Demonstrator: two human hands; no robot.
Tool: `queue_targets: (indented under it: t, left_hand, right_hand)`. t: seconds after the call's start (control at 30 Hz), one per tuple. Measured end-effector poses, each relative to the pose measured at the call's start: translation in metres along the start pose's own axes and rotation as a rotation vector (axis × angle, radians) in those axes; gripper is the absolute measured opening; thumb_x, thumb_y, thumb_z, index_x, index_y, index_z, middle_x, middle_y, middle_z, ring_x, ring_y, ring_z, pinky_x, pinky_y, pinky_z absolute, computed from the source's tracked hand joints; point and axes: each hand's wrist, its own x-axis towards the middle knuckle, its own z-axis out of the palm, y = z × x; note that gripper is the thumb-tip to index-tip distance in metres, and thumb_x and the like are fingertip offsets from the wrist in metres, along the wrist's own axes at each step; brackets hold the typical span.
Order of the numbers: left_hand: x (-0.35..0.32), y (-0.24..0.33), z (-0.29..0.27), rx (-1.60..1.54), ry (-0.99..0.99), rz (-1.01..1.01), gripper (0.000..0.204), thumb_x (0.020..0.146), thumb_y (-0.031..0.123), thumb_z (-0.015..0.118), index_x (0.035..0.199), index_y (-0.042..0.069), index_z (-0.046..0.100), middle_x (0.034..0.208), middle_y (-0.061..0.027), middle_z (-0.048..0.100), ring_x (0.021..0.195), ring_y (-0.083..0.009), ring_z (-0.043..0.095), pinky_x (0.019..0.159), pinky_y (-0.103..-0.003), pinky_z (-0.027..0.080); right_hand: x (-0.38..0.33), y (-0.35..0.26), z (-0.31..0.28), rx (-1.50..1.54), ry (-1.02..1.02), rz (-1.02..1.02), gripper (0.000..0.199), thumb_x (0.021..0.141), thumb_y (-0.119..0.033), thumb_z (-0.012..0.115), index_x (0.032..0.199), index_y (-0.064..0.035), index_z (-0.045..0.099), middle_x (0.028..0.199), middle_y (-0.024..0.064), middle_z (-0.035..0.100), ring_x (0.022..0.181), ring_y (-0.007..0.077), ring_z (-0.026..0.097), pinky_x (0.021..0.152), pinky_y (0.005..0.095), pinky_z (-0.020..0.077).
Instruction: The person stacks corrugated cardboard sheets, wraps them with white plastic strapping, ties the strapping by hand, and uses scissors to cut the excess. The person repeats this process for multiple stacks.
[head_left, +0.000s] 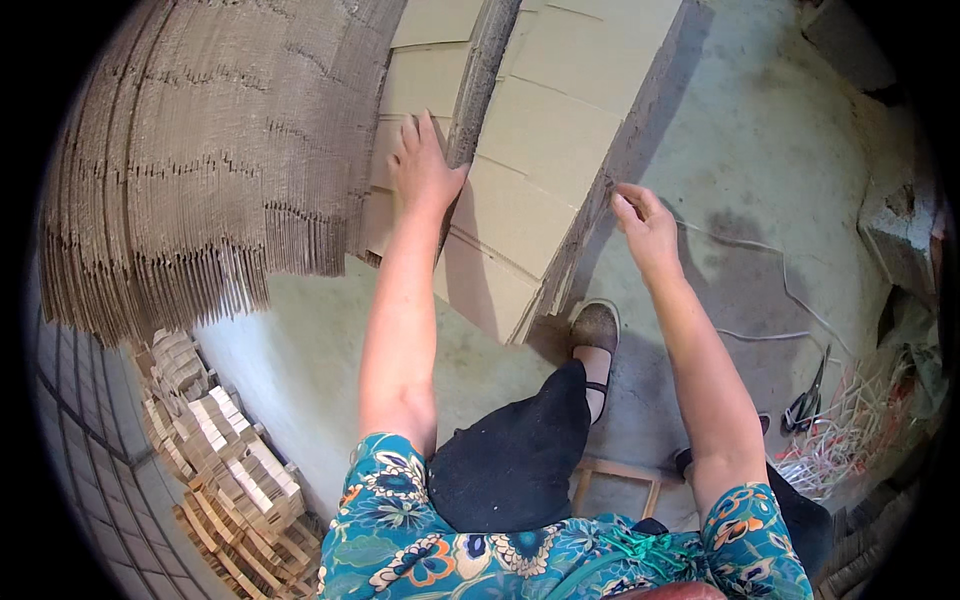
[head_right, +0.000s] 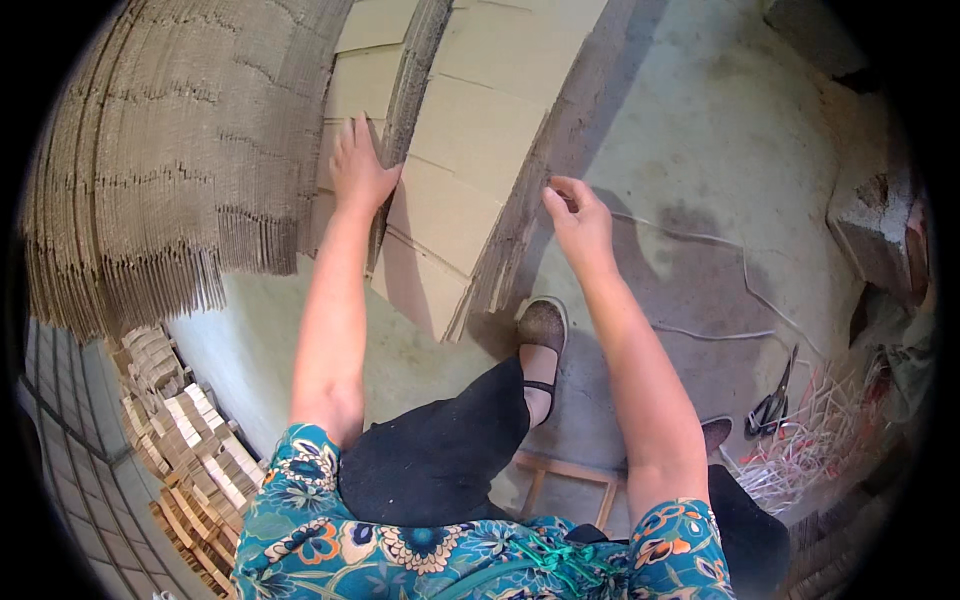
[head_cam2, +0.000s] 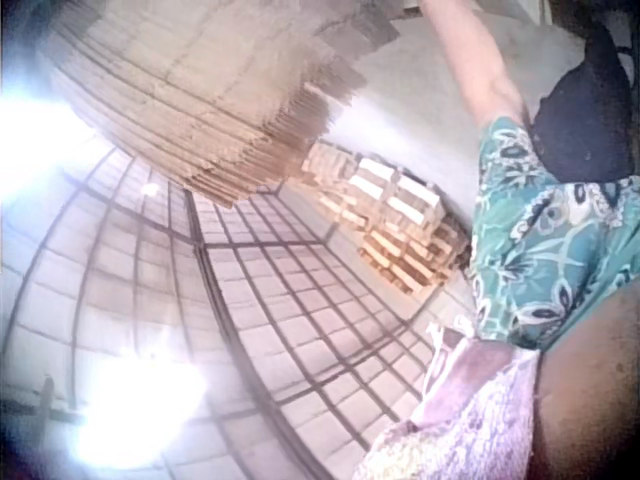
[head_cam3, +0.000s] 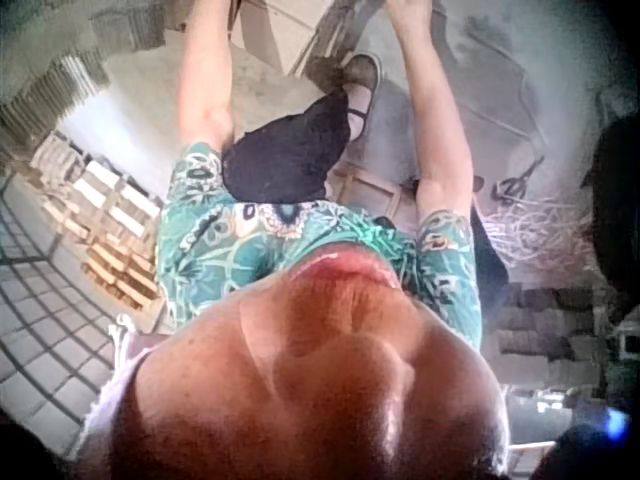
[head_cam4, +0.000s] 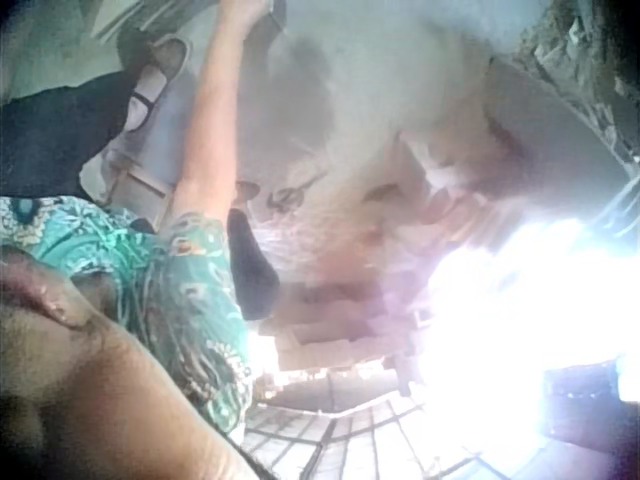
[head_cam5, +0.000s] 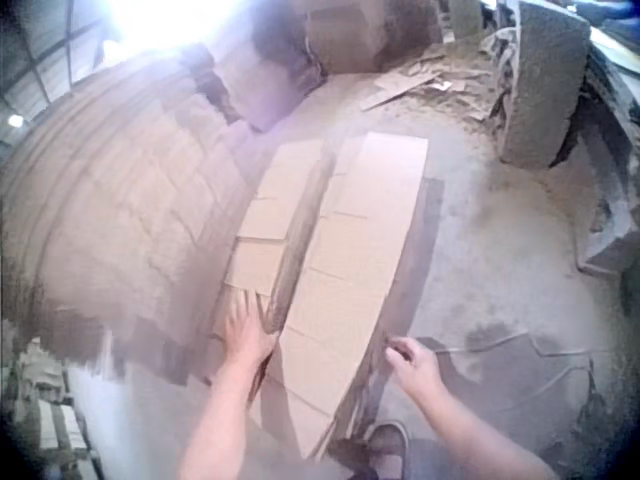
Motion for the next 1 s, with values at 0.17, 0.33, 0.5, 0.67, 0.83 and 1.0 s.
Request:
queue_targets:
  t: [0.17, 0.33, 0.5, 0.67, 0.83, 1.0]
  left_hand:
    - [0.007, 0.010, 0.001, -0.040, 0.079, 0.063, 0.090, 0.068, 0.021, 0.074, 0.141, 0.009, 0.023, 0.142, -0.0156, 0.031, 0.129, -0.0337, 0.032, 0.101, -0.049, 0.032]
    - [0.007, 0.020, -0.008, 0.171, 0.164, 0.005, 0.087, 0.069, 0.017, 0.070, 0.141, 0.007, 0.023, 0.139, -0.0172, 0.035, 0.123, -0.0346, 0.041, 0.099, -0.044, 0.038]
    - [0.019, 0.013, -0.016, 0.087, 0.128, -0.011, 0.080, 0.070, 0.018, 0.069, 0.137, 0.005, 0.028, 0.129, -0.0196, 0.046, 0.115, -0.0359, 0.049, 0.091, -0.041, 0.045]
    - [0.025, -0.008, -0.050, 0.151, 0.198, -0.001, 0.056, 0.068, 0.021, 0.071, 0.112, 0.003, 0.043, 0.105, -0.0179, 0.054, 0.101, -0.0357, 0.054, 0.080, -0.042, 0.049]
    - [0.027, -0.018, -0.080, 0.194, 0.277, 0.089, 0.048, 0.068, 0.023, 0.073, 0.102, 0.002, 0.046, 0.101, -0.0165, 0.054, 0.100, -0.0352, 0.053, 0.084, -0.043, 0.048]
    - [0.008, -0.028, -0.124, 0.230, 0.322, 0.058, 0.053, 0.069, 0.023, 0.073, 0.109, 0.001, 0.045, 0.107, -0.0183, 0.054, 0.103, -0.0367, 0.051, 0.087, -0.044, 0.045]
  right_hand:
    - [-0.014, 0.007, -0.014, -0.003, 0.011, 0.073, 0.031, 0.084, -0.020, 0.064, 0.108, 0.0002, 0.062, 0.096, 0.0097, 0.066, 0.084, 0.0151, 0.063, 0.075, 0.0278, 0.0483]
    - [-0.023, 0.009, -0.022, 0.058, -0.023, 0.106, 0.028, 0.086, -0.016, 0.063, 0.108, 0.0008, 0.061, 0.094, 0.0083, 0.066, 0.079, 0.0132, 0.063, 0.072, 0.0258, 0.0488]
    - [-0.032, 0.012, -0.027, 0.116, -0.060, 0.117, 0.027, 0.086, -0.015, 0.062, 0.109, 0.0007, 0.061, 0.091, 0.0071, 0.065, 0.078, 0.0115, 0.062, 0.071, 0.0258, 0.0500]
    - [-0.044, 0.003, -0.034, 0.125, -0.097, 0.108, 0.026, 0.087, -0.015, 0.061, 0.107, 0.0010, 0.061, 0.089, 0.0069, 0.065, 0.075, 0.0116, 0.062, 0.070, 0.0257, 0.0506]
    - [-0.054, 0.001, -0.045, 0.166, -0.078, 0.081, 0.023, 0.087, -0.015, 0.060, 0.104, 0.0008, 0.061, 0.087, 0.0064, 0.065, 0.072, 0.0118, 0.062, 0.068, 0.0246, 0.0503]
    - [-0.066, 0.010, -0.066, 0.183, -0.022, 0.124, 0.022, 0.087, -0.014, 0.060, 0.103, 0.0009, 0.062, 0.085, 0.0055, 0.065, 0.073, 0.0114, 0.062, 0.067, 0.0250, 0.0508]
